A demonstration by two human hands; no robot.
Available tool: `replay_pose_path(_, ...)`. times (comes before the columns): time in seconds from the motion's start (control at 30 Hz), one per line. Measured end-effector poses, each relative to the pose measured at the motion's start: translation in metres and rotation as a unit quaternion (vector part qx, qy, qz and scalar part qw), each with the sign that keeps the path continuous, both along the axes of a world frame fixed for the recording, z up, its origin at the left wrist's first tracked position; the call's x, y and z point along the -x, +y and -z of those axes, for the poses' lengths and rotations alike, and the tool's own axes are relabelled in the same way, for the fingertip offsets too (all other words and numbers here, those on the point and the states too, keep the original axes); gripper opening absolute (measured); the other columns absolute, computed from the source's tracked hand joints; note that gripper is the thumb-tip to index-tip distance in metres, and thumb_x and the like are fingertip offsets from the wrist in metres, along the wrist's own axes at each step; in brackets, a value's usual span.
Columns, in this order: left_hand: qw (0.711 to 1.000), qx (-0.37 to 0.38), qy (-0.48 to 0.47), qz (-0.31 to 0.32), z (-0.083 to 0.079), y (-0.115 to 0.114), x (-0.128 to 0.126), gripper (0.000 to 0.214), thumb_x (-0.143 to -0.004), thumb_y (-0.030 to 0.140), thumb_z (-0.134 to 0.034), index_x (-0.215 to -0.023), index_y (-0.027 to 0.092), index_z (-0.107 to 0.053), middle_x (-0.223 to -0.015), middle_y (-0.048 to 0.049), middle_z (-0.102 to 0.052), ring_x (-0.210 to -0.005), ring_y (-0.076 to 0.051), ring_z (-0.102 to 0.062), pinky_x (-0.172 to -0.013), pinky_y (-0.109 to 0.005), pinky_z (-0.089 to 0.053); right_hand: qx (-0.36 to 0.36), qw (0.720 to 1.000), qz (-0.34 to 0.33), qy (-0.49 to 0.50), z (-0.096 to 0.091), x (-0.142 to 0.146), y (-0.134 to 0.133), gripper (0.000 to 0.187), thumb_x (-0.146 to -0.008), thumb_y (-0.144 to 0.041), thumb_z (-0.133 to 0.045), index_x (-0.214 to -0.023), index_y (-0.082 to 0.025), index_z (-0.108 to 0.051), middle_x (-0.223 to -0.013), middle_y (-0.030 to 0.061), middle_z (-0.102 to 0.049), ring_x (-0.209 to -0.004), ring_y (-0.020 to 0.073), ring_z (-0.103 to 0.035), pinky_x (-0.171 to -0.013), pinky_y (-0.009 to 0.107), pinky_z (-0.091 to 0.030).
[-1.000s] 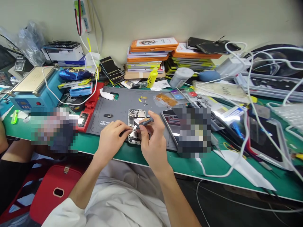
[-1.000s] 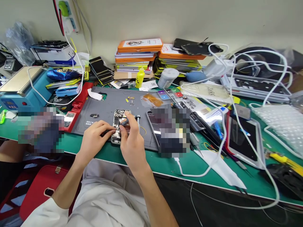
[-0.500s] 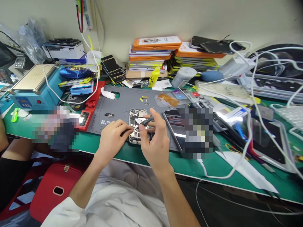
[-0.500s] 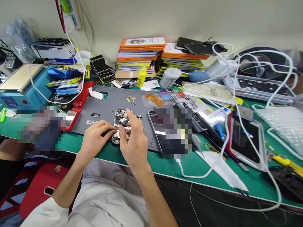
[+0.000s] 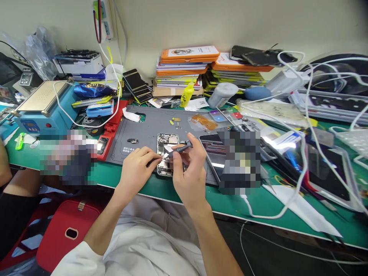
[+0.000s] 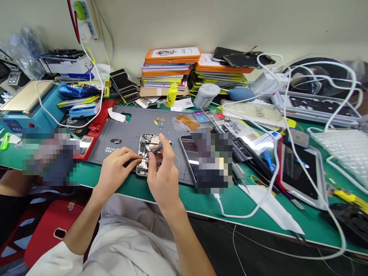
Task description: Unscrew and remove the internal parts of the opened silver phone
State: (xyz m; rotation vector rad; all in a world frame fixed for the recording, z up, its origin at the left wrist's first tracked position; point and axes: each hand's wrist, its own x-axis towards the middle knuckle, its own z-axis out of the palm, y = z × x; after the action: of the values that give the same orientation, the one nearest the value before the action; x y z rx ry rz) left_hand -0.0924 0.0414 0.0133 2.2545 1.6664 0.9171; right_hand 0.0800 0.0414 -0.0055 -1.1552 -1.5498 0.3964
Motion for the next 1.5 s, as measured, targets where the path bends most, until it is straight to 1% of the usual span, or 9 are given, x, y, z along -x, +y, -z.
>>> replay_pose_path(0.17, 1.000, -0.003, -0.001, -0.003, -0.002, -0.001, 0.001, 0.014, -0.111, 0.029, -0.073, -0.105, 0.029, -0.086, -0.103, 0.0007, -0.082, -0.096, -0.019, -0.074, -0.089, -0.034, -0.055, -0.003, 0.997, -0.006, 0.078, 0.002, 0.003, -0.001, 0.056, -0.116, -0.033, -0.053, -0.170, -0.031, -0.035, -0.129, 0.0148, -0.077, -0.115, 0.0276, -0.083, -0.095, 0.050, -0.075)
replay_pose_path(0.33, 1.000, -0.020, 0.014, 0.007, -0.001, -0.001, 0.002, 0.015, -0.112, 0.031, -0.072, -0.106, 0.028, -0.086, -0.103, 0.0006, -0.082, -0.094, -0.018, -0.073, -0.087, -0.033, -0.054, 0.005, 0.996, -0.030, 0.084, 0.001, 0.004, -0.001, 0.056, -0.115, -0.032, -0.054, -0.169, -0.033, -0.036, -0.131, 0.0144, -0.076, -0.113, 0.0269, -0.082, -0.093, 0.050, -0.075)
replay_pose_path(0.53, 0.997, -0.041, 0.062, 0.000, -0.005, -0.006, -0.001, 0.017, -0.114, 0.030, -0.068, -0.103, 0.026, -0.082, -0.103, -0.0007, -0.082, -0.091, -0.019, -0.071, -0.087, -0.034, -0.054, -0.026, 0.990, 0.016, 0.136, -0.003, 0.002, 0.000, 0.055, -0.114, -0.034, -0.055, -0.167, -0.033, -0.038, -0.119, 0.0126, -0.076, -0.099, 0.0272, -0.080, -0.076, 0.046, -0.074)
replay_pose_path(0.67, 0.997, 0.022, 0.068, -0.003, -0.018, -0.008, -0.003, 0.011, -0.112, 0.025, -0.071, -0.102, 0.025, -0.076, -0.104, 0.0007, -0.079, -0.092, -0.019, -0.073, -0.081, -0.031, -0.053, -0.032, 0.987, 0.013, 0.157, -0.005, 0.001, -0.001, 0.055, -0.114, -0.033, -0.056, -0.167, -0.033, -0.039, -0.116, 0.0120, -0.075, -0.092, 0.0261, -0.078, -0.071, 0.044, -0.073)
replay_pose_path(0.83, 0.991, 0.110, 0.078, 0.010, -0.029, 0.001, -0.001, 0.009, -0.111, 0.024, -0.070, -0.102, 0.025, -0.070, -0.107, 0.0023, -0.077, -0.086, -0.017, -0.073, -0.072, -0.029, -0.051, -0.036, 0.984, -0.001, 0.175, -0.003, 0.001, -0.002, 0.054, -0.114, -0.031, -0.057, -0.165, -0.033, -0.041, -0.115, 0.0109, -0.074, -0.096, 0.0249, -0.079, -0.072, 0.042, -0.074)
replay_pose_path(1.0, 0.980, 0.088, 0.176, 0.023, -0.028, 0.004, -0.003, 0.011, -0.116, 0.024, -0.059, -0.110, 0.022, -0.068, -0.110, -0.0022, -0.072, -0.096, -0.020, -0.074, -0.072, -0.030, -0.051, -0.022, 0.985, -0.004, 0.171, 0.002, 0.000, -0.003, 0.055, -0.114, -0.034, -0.057, -0.166, -0.031, -0.039, -0.119, 0.0128, -0.075, -0.103, 0.0264, -0.080, -0.078, 0.044, -0.074)
replay_pose_path(1.23, 0.980, 0.070, 0.183, 0.027, -0.033, 0.005, -0.001, 0.016, -0.114, 0.022, -0.064, -0.104, 0.023, -0.076, -0.109, -0.0007, -0.076, -0.089, -0.017, -0.076, -0.071, -0.029, -0.050, -0.015, 0.980, -0.014, 0.199, 0.002, 0.000, -0.004, 0.054, -0.113, -0.035, -0.059, -0.164, -0.031, -0.041, -0.120, 0.0117, -0.075, -0.102, 0.0254, -0.079, -0.087, 0.048, -0.074)
replay_pose_path(1.37, 0.965, 0.079, 0.247, 0.033, -0.041, 0.003, -0.004, 0.018, -0.115, 0.023, -0.063, -0.105, 0.021, -0.077, -0.109, -0.0038, -0.076, -0.091, -0.020, -0.077, -0.072, -0.030, -0.051, -0.003, 0.980, -0.023, 0.199, 0.000, -0.001, -0.005, 0.055, -0.113, -0.036, -0.058, -0.165, -0.030, -0.040, -0.122, 0.0122, -0.074, -0.106, 0.0264, -0.079, -0.093, 0.052, -0.072)
replay_pose_path(1.5, 0.953, 0.090, 0.288, 0.036, -0.045, 0.002, -0.006, 0.017, -0.117, 0.024, -0.059, -0.111, 0.019, -0.075, -0.112, -0.0063, -0.074, -0.090, -0.022, -0.077, -0.074, -0.031, -0.054, -0.003, 0.980, -0.018, 0.198, -0.002, -0.001, -0.006, 0.055, -0.114, -0.038, -0.056, -0.165, -0.030, -0.039, -0.122, 0.0126, -0.074, -0.104, 0.0263, -0.079, -0.088, 0.050, -0.073)
